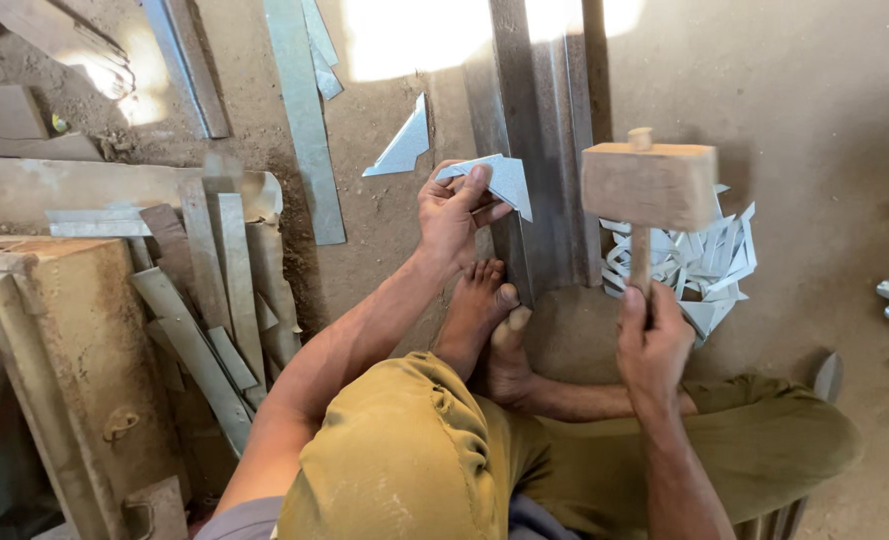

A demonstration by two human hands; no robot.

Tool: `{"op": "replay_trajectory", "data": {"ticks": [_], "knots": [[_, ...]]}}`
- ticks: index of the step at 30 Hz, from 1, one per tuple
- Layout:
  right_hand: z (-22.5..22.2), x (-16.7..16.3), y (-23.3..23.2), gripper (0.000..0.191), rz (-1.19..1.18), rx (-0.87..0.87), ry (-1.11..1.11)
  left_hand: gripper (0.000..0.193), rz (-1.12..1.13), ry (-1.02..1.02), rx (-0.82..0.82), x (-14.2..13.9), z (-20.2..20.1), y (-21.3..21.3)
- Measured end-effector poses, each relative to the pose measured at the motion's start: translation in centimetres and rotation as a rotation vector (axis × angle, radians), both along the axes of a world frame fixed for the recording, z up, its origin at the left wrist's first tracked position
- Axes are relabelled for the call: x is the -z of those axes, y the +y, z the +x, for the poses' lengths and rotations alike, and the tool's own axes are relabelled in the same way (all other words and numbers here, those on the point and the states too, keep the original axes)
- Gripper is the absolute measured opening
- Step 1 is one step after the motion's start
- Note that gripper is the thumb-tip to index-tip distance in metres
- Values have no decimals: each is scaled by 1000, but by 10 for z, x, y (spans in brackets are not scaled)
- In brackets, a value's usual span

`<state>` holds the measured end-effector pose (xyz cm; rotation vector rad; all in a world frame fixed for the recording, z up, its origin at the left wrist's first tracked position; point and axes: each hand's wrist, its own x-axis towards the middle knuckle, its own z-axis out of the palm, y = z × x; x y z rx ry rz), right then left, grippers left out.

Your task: The person sits on the floor and repeatedly places small triangular metal pieces against a vertical metal bar, striking them with a wooden mallet to shape them. After shaping each piece, the person drops it into a growing pile on the floor. At the end, the person gathers the pile of shaped pieces and places them into a wooden box.

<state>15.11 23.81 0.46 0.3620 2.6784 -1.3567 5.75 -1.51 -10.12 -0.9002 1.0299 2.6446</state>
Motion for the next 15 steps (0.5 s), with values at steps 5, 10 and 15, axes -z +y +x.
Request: {"op": "replay_trajectory", "data": {"ticks": [5, 10, 15], "knots": [[8, -44, -15, 41, -425, 68, 438, 13, -32, -20, 11, -3, -1, -4], [-17, 12, -32, 43, -398, -60, 493, 12, -37, -47, 17, -3, -3, -3], [-8, 24, -6, 35, -79, -56, 134, 11, -30, -61, 33, -2, -4, -1]]}}
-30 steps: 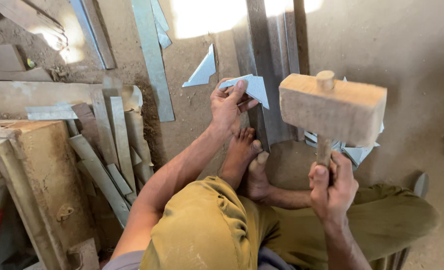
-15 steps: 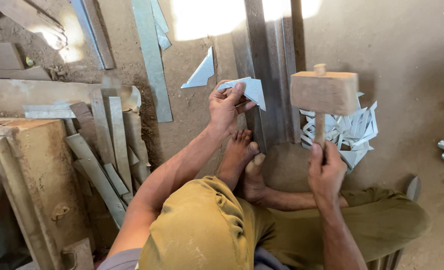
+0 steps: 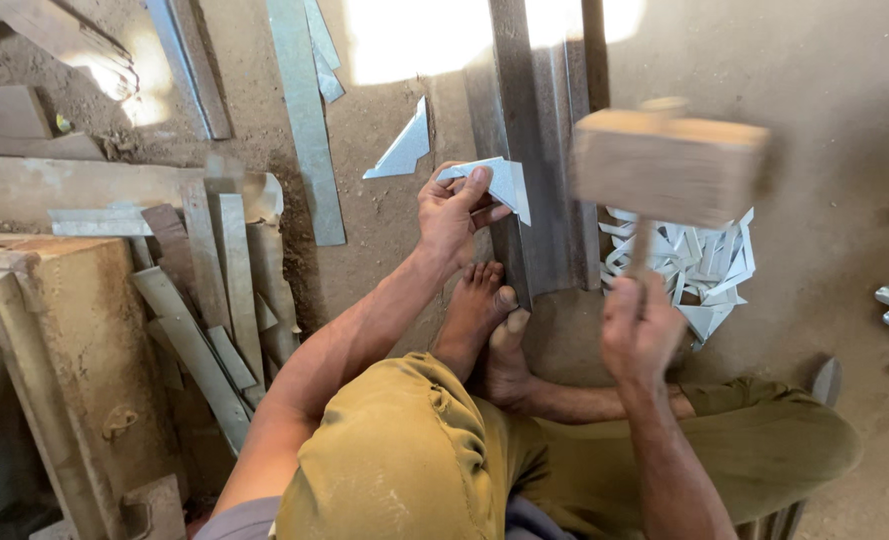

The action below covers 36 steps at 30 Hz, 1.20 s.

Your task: The person sits on the floor and repeatedly places small triangular metal pieces against a vertical metal bar, striking them with a wooden mallet to shape them. After shaping each piece, the person drops it into a growing pile on the floor. At the end, the person gathers the pile of shaped pieces and places them into a wooden box.

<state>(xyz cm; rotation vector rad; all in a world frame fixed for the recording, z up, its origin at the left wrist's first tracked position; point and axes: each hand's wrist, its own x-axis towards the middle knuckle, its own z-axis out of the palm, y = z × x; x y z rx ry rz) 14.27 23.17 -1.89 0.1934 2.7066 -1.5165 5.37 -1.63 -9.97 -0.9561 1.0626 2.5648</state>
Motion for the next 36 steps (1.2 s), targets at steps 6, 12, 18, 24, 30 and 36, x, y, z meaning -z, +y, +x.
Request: {"op": "replay_trajectory", "data": {"ticks": [6, 12, 18, 24, 30, 36], "knots": [[15, -4, -14, 39, -361, 64, 201, 11, 32, 3, -18, 3, 0, -1], [-2, -3, -9, 40, -312, 124, 53, 13, 29, 12, 8, 4, -1, -1], [-9, -3, -22, 45, -34, -47, 195, 14, 37, -3, 22, 3, 0, -3], [2, -8, -12, 42, -448, 240, 70, 16, 51, -26, 46, 6, -3, -5], [11, 13, -16, 43, 13, -5, 1, 17, 113, -2, 42, 13, -2, -4], [9, -20, 19, 34, -455, 398, -53, 26, 12, 126, -11, 9, -16, -16]]}}
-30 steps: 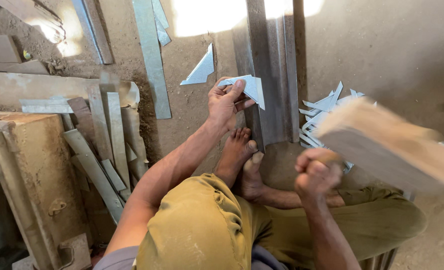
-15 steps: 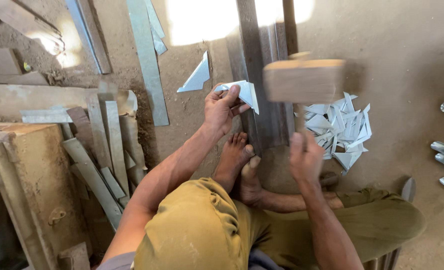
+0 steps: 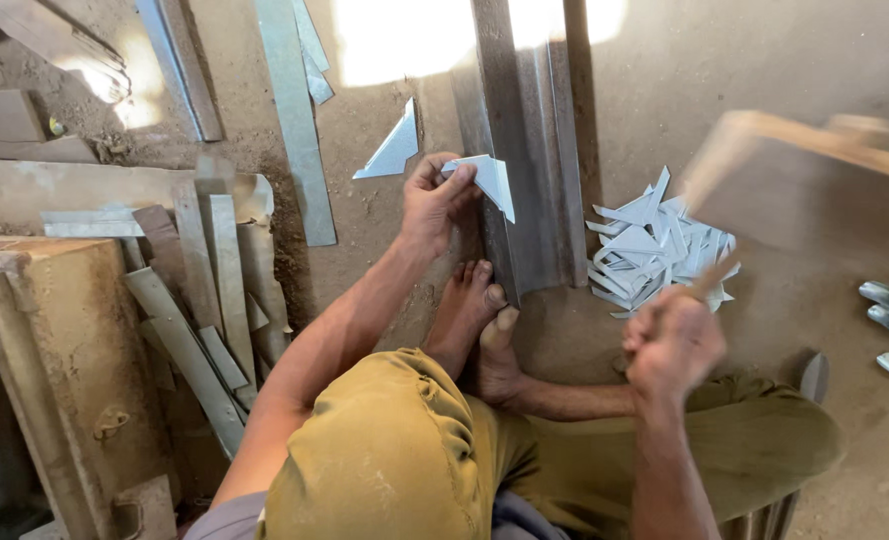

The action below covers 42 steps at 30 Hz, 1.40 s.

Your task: The person sits on the floor and repeatedly places small triangular metal pieces against a vertical metal bar, striking them with a wooden mallet to shape them. After shaping each piece, the person drops it into a growing pile on the floor. At the end, the person gathers the pile of shaped pieces and places them into a wooden box.

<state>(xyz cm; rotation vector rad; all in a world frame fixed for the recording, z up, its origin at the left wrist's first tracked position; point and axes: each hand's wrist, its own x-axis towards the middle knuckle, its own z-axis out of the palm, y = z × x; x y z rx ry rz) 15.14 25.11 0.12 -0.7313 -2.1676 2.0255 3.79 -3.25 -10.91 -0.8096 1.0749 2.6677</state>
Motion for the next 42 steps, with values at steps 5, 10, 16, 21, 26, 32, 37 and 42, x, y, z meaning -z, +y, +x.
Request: {"op": "replay_trajectory", "data": {"ticks": [5, 10, 16, 21, 26, 32, 37, 42], "knots": [[16, -52, -4, 51, -240, 4, 462, 44, -544, 368, 401, -11, -28, -29], [-3, 7, -40, 43, 161, -332, 183, 44, -647, 385, 549, -14, -38, -35], [6, 60, -28, 42, -295, -4, -14, 47, -724, 370, 538, -10, -33, -28], [0, 79, -26, 43, 234, -445, -220, 49, -709, 390, 540, -8, -39, -32], [-7, 92, -25, 37, -174, -156, -202, 52, -709, 436, 613, -14, -41, -28], [5, 64, -16, 38, 24, -277, -309, 52, -1055, 508, 785, -50, -58, -36], [14, 44, -5, 29, 74, -275, -115, 34, -1342, 644, 1003, -88, -56, 17], [-11, 24, 3, 42, 212, -259, -117, 41, -1704, 800, 1136, -81, -40, 90]]}}
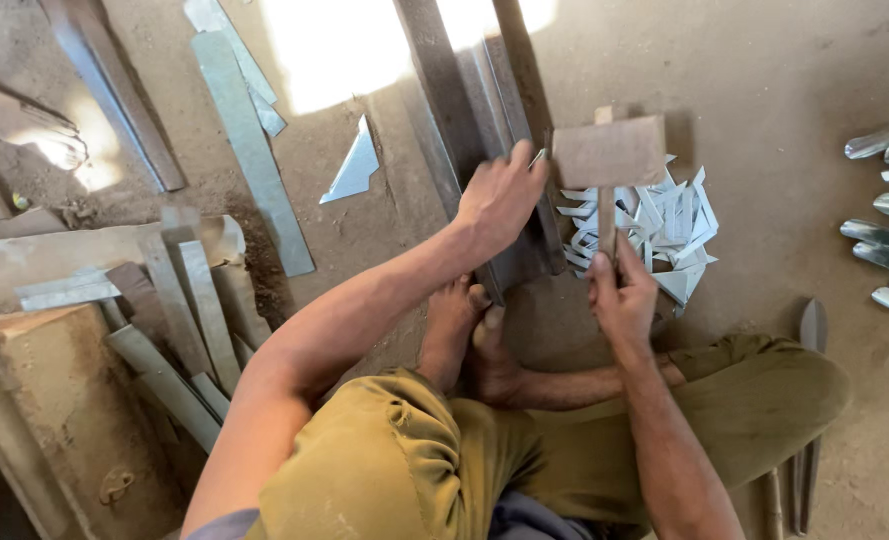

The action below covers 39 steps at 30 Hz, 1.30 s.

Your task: The person sits on the floor and repeatedly places small triangular metal pieces against a vertical metal bar, striking them with a wooden mallet to shape them. After shaping each piece, the person drops it into a growing pile on the floor. At the end, the person gathers the pile of shaped pieces and places them into a wooden box.

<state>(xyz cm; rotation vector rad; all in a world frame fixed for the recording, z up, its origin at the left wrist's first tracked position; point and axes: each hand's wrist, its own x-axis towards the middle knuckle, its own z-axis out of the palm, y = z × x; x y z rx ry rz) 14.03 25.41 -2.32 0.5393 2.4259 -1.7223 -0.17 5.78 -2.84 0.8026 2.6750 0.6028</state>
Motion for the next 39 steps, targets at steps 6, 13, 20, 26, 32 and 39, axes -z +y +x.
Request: {"op": "replay_trajectory", "data": {"ticks": [6, 13, 20, 26, 32, 39], "knots": [[6, -35, 2, 45, 89, 75, 203, 30, 47, 1, -38, 28, 29, -10], [10, 6, -5, 40, 454, -95, 352, 17, 34, -19, 17, 38, 35, -13], [15, -3, -9, 43, 431, -128, 291, 22, 46, 25, 9, 41, 38, -16], [6, -1, -5, 42, 548, -170, 399, 24, 75, 12, 21, 40, 36, -16], [11, 5, 1, 42, 451, -53, 269, 30, 80, 48, 23, 40, 38, -19], [13, 10, 18, 41, 564, -128, 401, 19, 10, -48, 17, 26, 34, -10]]}}
